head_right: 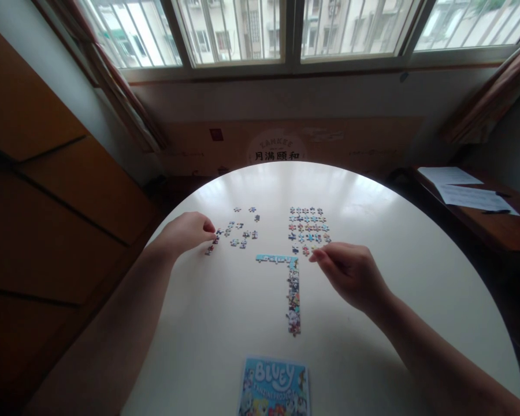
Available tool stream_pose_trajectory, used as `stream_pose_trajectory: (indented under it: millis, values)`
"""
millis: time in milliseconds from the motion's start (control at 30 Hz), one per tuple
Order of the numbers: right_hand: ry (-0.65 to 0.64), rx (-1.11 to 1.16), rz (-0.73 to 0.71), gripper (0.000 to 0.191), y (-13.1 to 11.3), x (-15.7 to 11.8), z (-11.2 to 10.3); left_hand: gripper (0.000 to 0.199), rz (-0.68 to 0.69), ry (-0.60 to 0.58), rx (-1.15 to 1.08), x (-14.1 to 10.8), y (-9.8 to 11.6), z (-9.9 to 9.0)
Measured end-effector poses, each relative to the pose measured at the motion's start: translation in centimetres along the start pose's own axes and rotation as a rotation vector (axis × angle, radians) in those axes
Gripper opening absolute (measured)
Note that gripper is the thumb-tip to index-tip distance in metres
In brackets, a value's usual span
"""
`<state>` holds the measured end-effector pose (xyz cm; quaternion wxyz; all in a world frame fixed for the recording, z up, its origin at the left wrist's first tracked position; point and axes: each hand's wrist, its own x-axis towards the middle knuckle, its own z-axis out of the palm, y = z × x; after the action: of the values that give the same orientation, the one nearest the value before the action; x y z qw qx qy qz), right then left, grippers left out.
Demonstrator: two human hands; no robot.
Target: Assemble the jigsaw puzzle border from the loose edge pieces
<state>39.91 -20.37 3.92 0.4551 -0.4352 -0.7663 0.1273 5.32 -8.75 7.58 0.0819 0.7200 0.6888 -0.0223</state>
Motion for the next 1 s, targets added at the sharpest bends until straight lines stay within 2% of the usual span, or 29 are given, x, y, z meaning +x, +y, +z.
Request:
stream_pose_trajectory:
  millis: [333,767,900,1000]
  values:
    - [0.010,0.023,-0.013,0.031,-0.2,0.1,-0.3,0.024,0.020,-0.095,0.059,0.5,0.7,0.0]
    - [-0.005,0.053,-0.064,0.030,-0.3,0.2,-0.1,0.036,0.054,-0.100,0.053,1.0,0.5,0.2]
    - [-0.009,0.054,-0.068,0.030,-0.3,0.2,-0.1,0.035,0.055,-0.100,0.055,1.0,0.5,0.2]
    - [-0.014,0.052,-0.063,0.030,-0.3,0.3,-0.1,0.023,0.055,-0.096,0.026,0.9,0.3,-0.2]
